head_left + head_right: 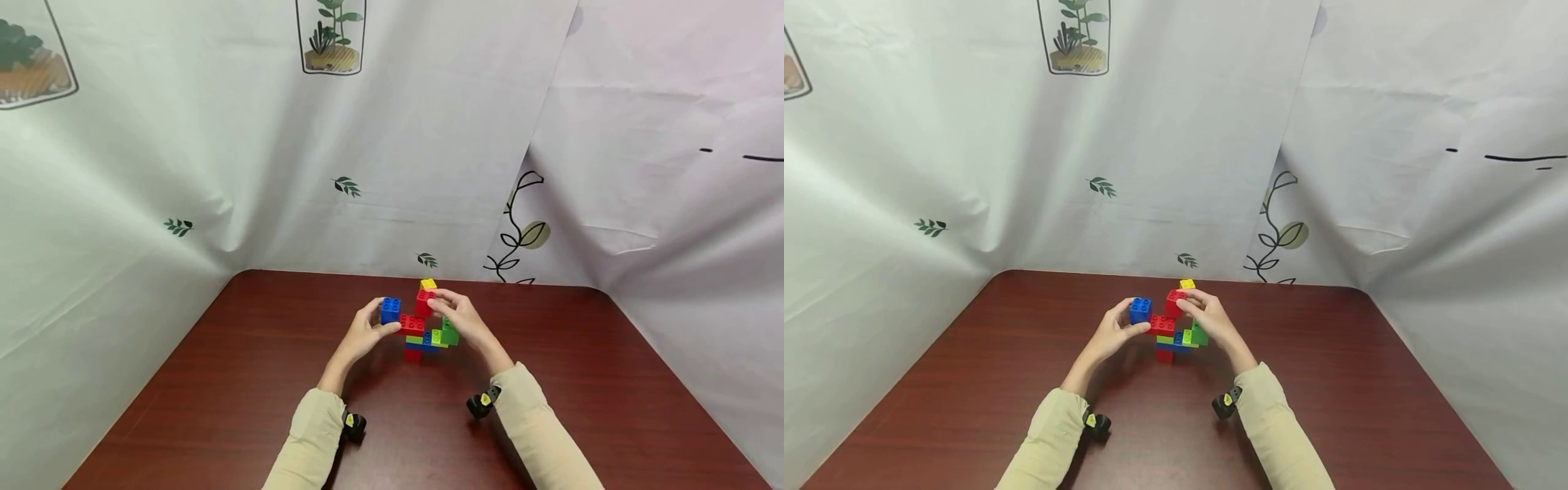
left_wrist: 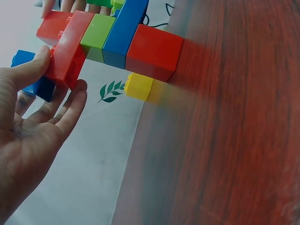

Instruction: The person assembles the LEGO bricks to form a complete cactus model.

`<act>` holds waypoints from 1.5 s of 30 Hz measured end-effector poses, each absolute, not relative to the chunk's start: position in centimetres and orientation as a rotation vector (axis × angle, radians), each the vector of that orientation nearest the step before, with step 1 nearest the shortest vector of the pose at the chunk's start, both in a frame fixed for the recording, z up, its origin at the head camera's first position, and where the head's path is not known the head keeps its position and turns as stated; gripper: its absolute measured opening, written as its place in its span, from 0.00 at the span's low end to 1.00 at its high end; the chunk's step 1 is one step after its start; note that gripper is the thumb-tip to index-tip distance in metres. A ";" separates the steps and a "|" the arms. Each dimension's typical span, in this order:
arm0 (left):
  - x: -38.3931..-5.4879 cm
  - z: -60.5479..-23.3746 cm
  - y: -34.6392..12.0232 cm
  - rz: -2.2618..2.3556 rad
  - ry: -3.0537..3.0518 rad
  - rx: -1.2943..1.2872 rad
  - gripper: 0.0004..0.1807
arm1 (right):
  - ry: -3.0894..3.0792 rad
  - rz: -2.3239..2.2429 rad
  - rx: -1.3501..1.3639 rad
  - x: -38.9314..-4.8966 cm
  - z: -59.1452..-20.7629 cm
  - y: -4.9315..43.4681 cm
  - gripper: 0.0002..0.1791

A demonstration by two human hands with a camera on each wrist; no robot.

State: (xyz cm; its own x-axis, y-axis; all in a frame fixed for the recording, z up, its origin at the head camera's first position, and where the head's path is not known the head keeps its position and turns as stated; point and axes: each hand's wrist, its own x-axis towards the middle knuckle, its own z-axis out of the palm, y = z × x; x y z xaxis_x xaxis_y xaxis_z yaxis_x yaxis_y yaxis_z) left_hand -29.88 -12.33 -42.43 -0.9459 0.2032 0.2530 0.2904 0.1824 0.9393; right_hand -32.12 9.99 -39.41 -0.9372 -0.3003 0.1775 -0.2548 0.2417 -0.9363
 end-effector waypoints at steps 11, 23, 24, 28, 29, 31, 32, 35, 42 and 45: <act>-30.0 -42.6 -12.5 -1.909 -2.358 -0.517 0.26 | 2.385 -1.632 -0.777 -32.2 -38.7 11.1 0.23; -30.1 -42.5 -12.5 -1.917 -2.335 -0.528 0.25 | 2.428 -1.493 -0.847 -32.3 -37.8 10.6 0.22; -30.1 -42.6 -12.5 -1.914 -2.337 -0.525 0.25 | 2.419 -1.502 -0.846 -32.4 -37.8 10.6 0.22; -30.0 -42.5 -12.4 -1.911 -2.345 -0.512 0.24 | 2.390 -1.528 -0.851 -32.6 -38.1 10.7 0.22; -30.0 -42.5 -12.4 -1.915 -2.345 -0.506 0.24 | 2.385 -1.531 -0.857 -32.7 -38.2 10.7 0.22; -30.0 -42.5 -12.4 -1.920 -2.343 -0.500 0.24 | 2.379 -1.536 -0.859 -32.8 -38.3 10.7 0.22; -30.0 -42.5 -12.4 -1.921 -2.342 -0.498 0.24 | 2.373 -1.541 -0.861 -32.8 -38.3 10.8 0.22; -30.0 -42.6 -12.4 -1.925 -2.341 -0.488 0.24 | 2.365 -1.543 -0.865 -32.9 -38.3 10.8 0.21; -29.5 -42.2 -12.1 -1.933 -2.348 -0.437 0.25 | 2.341 -1.543 -0.864 -33.1 -38.2 10.9 0.20; -28.9 -41.3 -12.0 -1.924 -2.369 -0.435 0.24 | 2.321 -1.552 -0.884 -33.3 -38.2 11.1 0.20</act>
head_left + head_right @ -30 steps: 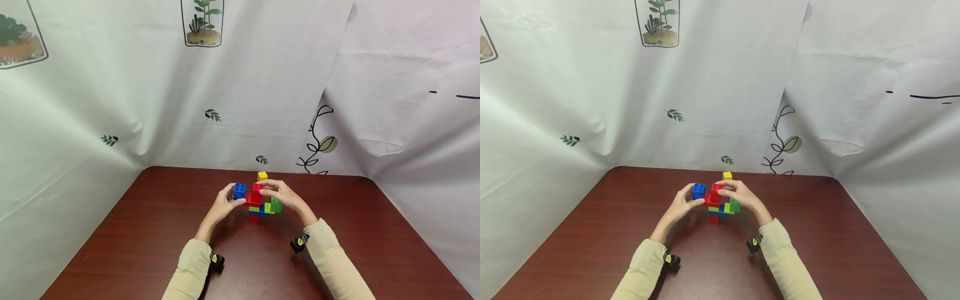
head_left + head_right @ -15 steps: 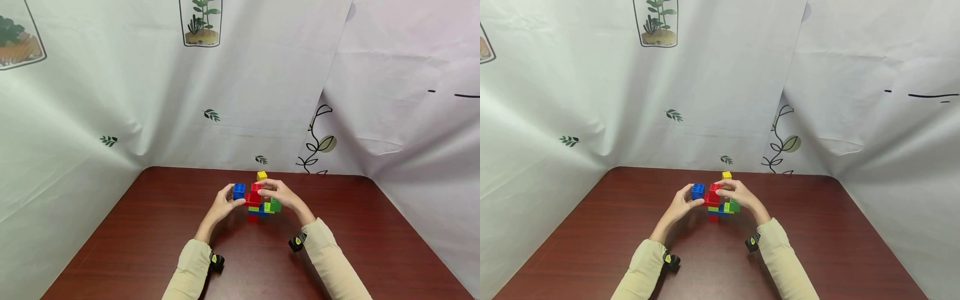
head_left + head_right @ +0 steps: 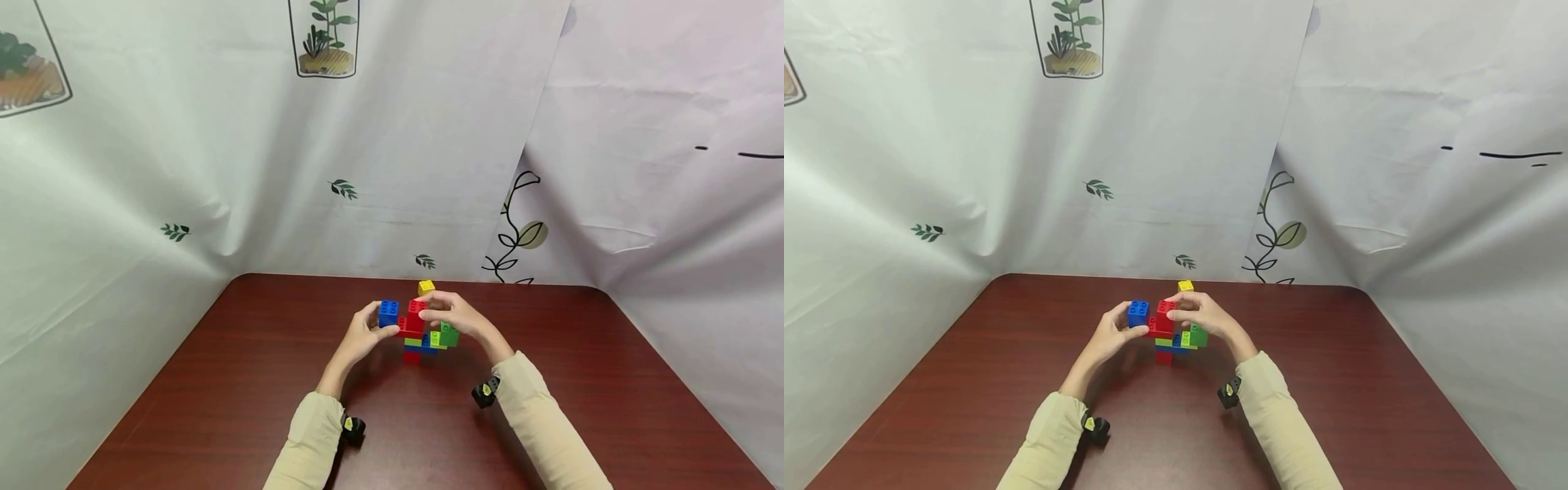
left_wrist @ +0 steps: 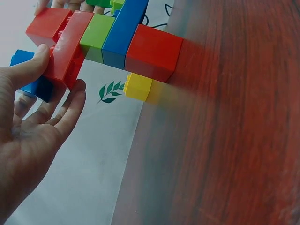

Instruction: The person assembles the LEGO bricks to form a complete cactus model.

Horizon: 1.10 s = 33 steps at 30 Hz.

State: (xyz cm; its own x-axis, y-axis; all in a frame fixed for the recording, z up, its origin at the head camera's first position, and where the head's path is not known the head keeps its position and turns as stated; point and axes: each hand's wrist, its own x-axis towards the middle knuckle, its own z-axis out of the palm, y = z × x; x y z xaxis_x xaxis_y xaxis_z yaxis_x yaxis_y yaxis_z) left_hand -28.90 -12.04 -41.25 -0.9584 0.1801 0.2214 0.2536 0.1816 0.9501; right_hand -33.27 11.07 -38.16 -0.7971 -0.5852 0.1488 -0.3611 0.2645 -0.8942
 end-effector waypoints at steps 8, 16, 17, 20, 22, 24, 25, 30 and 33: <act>-28.9 -41.5 -12.1 -1.919 -2.359 -0.434 0.24 | 2.341 -1.515 -0.864 -33.3 -37.7 11.4 0.21; -29.8 -42.7 -12.4 -1.914 -2.344 -0.474 0.24 | 2.322 -1.504 -0.893 -32.9 -37.6 11.2 0.19; -29.7 -42.6 -12.4 -1.912 -2.343 -0.479 0.25 | 2.328 -1.506 -0.893 -32.9 -37.6 11.2 0.19; -29.7 -42.5 -12.4 -1.908 -2.346 -0.474 0.24 | 2.343 -1.501 -0.894 -32.8 -37.5 11.1 0.20; -29.8 -42.4 -12.4 -1.906 -2.350 -0.471 0.25 | 2.342 -1.498 -0.893 -32.9 -37.4 11.1 0.20; -29.8 -42.4 -12.4 -1.904 -2.353 -0.475 0.25 | 2.338 -1.500 -0.892 -32.9 -37.4 11.1 0.19; -29.8 -42.4 -12.4 -1.906 -2.354 -0.479 0.25 | 2.336 -1.502 -0.890 -32.9 -37.5 11.1 0.19; -29.8 -42.4 -12.4 -1.925 -2.346 -0.483 0.25 | 2.340 -1.498 -0.877 -33.0 -37.5 11.0 0.19; -29.8 -42.4 -12.2 -1.936 -2.341 -0.478 0.25 | 2.344 -1.486 -0.865 -32.9 -37.5 11.0 0.20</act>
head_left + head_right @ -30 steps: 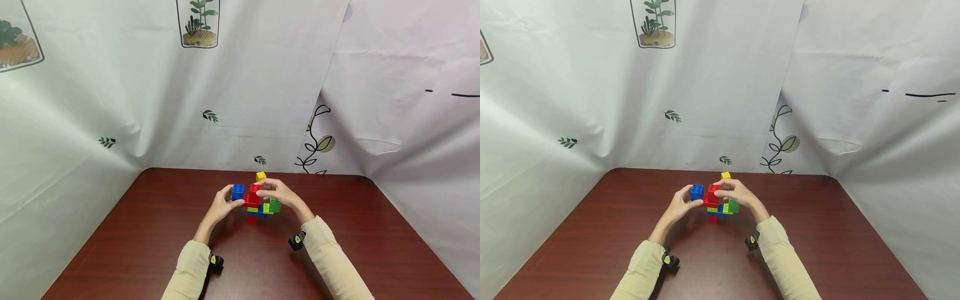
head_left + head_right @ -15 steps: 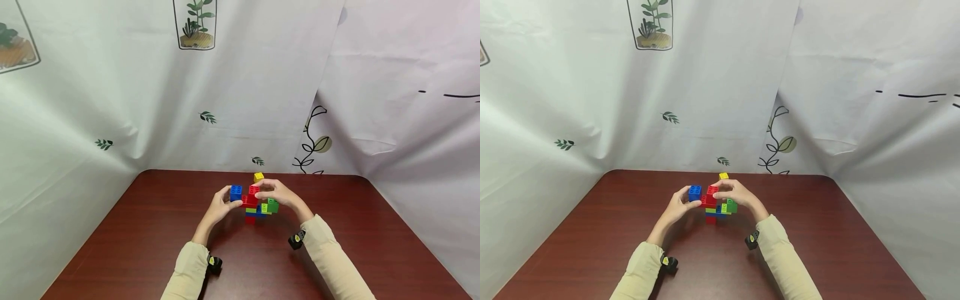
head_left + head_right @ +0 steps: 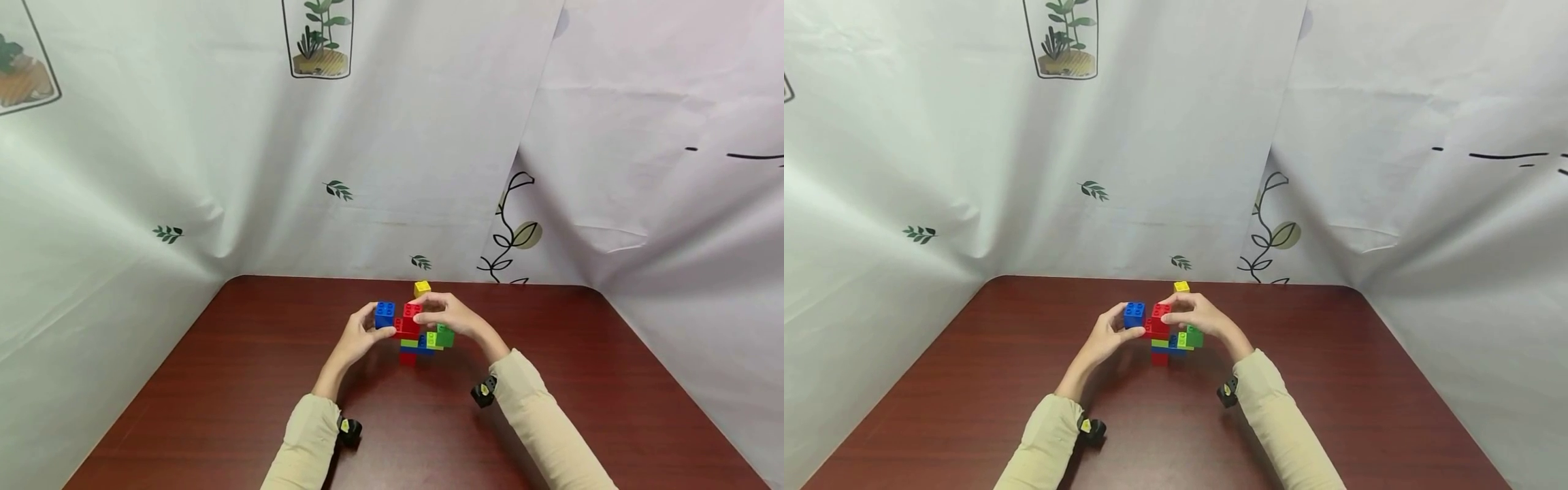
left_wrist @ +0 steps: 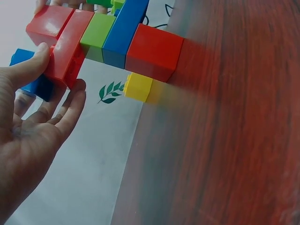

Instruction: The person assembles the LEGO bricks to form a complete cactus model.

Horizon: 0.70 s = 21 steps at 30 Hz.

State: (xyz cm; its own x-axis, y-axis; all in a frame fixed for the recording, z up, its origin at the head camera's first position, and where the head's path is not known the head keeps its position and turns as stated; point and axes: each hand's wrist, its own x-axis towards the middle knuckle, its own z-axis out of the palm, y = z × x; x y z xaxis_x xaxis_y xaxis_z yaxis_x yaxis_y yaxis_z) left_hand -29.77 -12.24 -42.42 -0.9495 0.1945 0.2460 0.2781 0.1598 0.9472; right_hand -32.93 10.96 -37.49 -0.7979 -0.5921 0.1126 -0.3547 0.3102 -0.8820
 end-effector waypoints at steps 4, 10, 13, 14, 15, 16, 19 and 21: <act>-29.8 -42.4 -12.3 -1.939 -2.338 -0.491 0.25 | 2.339 -1.498 -0.847 -32.9 -37.7 10.9 0.20; -29.9 -42.5 -12.4 -1.949 -2.331 -0.511 0.24 | 2.328 -1.537 -0.844 -33.0 -37.9 10.8 0.20; -30.0 -42.5 -12.5 -1.938 -2.323 -0.499 0.24 | 2.320 -1.545 -0.858 -33.1 -38.0 10.7 0.20; -30.0 -42.5 -12.5 -1.934 -2.323 -0.499 0.24 | 2.318 -1.545 -0.859 -33.1 -38.0 10.7 0.20; -30.0 -42.5 -12.5 -1.932 -2.325 -0.500 0.24 | 2.317 -1.545 -0.859 -33.1 -38.0 10.7 0.20; -30.0 -42.5 -12.5 -1.929 -2.329 -0.503 0.25 | 2.317 -1.543 -0.859 -33.1 -38.0 10.8 0.19; -30.0 -42.5 -12.4 -1.924 -2.337 -0.530 0.25 | 2.322 -1.532 -0.855 -33.1 -38.0 10.9 0.19; -29.9 -42.5 -12.4 -1.921 -2.336 -0.532 0.25 | 2.319 -1.530 -0.843 -33.1 -38.0 10.8 0.19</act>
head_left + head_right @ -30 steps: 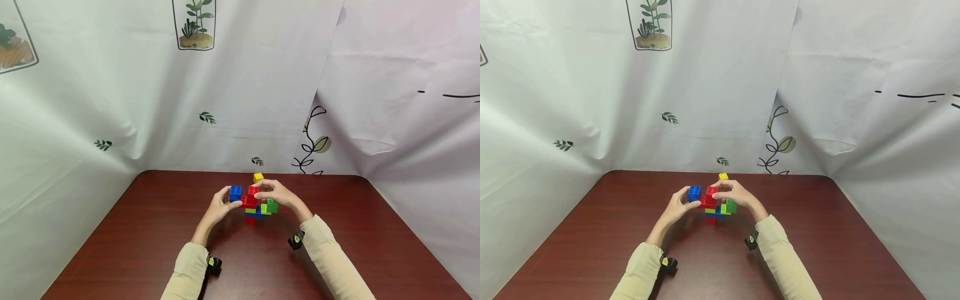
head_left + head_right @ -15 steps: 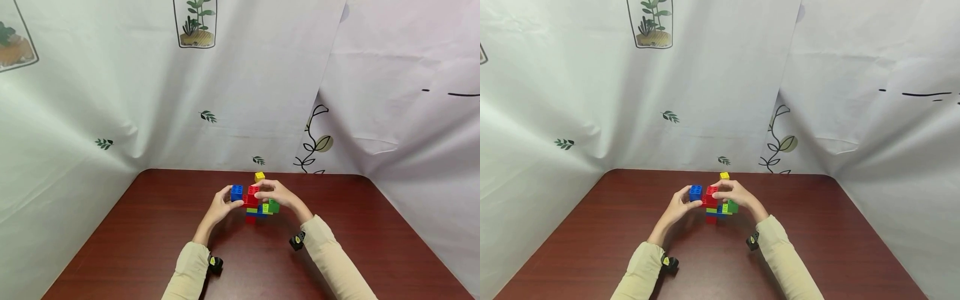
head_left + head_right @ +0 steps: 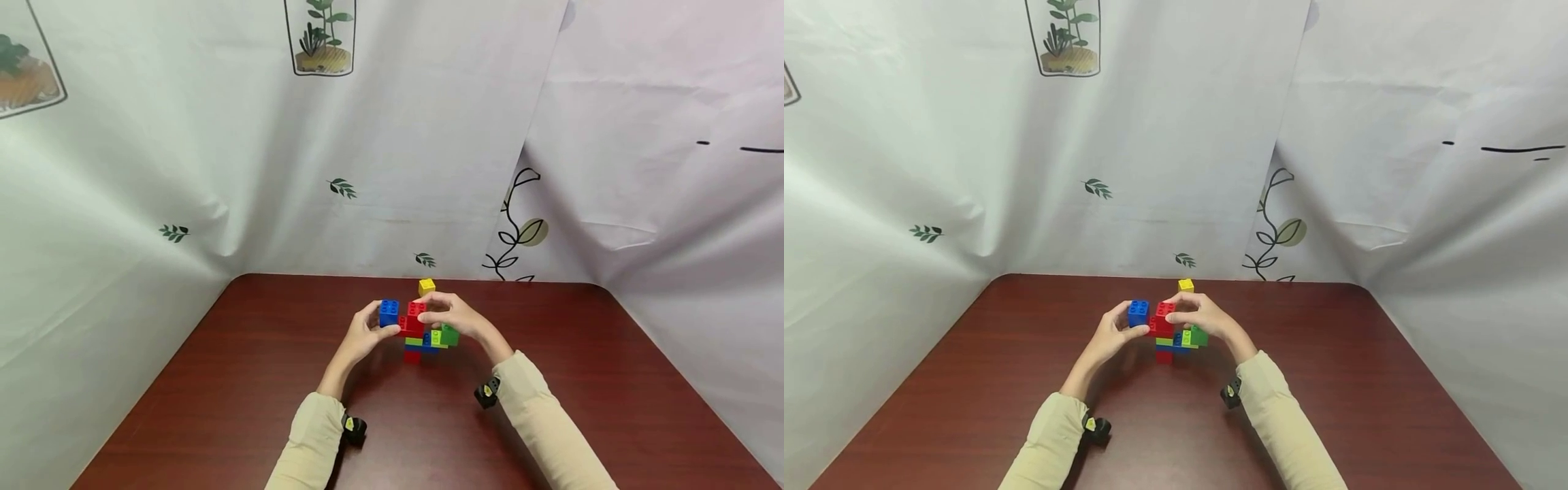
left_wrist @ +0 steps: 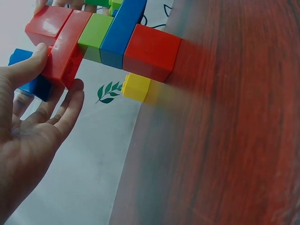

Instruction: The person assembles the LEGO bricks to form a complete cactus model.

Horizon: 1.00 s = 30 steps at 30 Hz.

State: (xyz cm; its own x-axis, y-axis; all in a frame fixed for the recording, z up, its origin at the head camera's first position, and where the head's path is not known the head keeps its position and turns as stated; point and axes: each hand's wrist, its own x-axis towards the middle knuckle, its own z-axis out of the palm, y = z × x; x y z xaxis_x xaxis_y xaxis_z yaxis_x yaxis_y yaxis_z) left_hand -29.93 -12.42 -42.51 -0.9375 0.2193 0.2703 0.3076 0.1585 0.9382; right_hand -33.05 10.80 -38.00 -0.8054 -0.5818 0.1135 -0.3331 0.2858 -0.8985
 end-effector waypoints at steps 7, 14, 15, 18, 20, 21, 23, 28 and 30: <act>-29.9 -42.5 -12.8 -1.913 -2.315 -0.478 0.24 | 2.309 -1.531 -0.818 -33.3 -38.2 10.3 0.20; -29.7 -42.6 -12.4 -1.918 -2.335 -0.516 0.24 | 2.317 -1.503 -0.761 -33.4 -38.1 10.9 0.22; -29.8 -42.5 -12.4 -1.917 -2.331 -0.514 0.24 | 2.315 -1.503 -0.759 -33.4 -38.0 10.9 0.23; -29.8 -42.5 -12.3 -1.919 -2.314 -0.491 0.23 | 2.301 -1.505 -0.758 -33.6 -38.1 11.0 0.23; -29.8 -42.6 -12.3 -1.918 -2.310 -0.485 0.23 | 2.298 -1.504 -0.756 -33.7 -38.1 11.0 0.23; -29.8 -42.6 -12.2 -1.919 -2.310 -0.489 0.23 | 2.304 -1.503 -0.750 -33.6 -38.1 11.0 0.23; -29.9 -42.8 -12.1 -1.923 -2.317 -0.499 0.23 | 2.319 -1.498 -0.739 -33.6 -38.1 11.1 0.22; -30.1 -42.8 -12.1 -1.939 -2.340 -0.477 0.23 | 2.347 -1.476 -0.747 -33.5 -38.1 11.2 0.22; -30.1 -42.8 -12.0 -1.934 -2.335 -0.463 0.23 | 2.348 -1.479 -0.763 -33.5 -38.0 11.2 0.22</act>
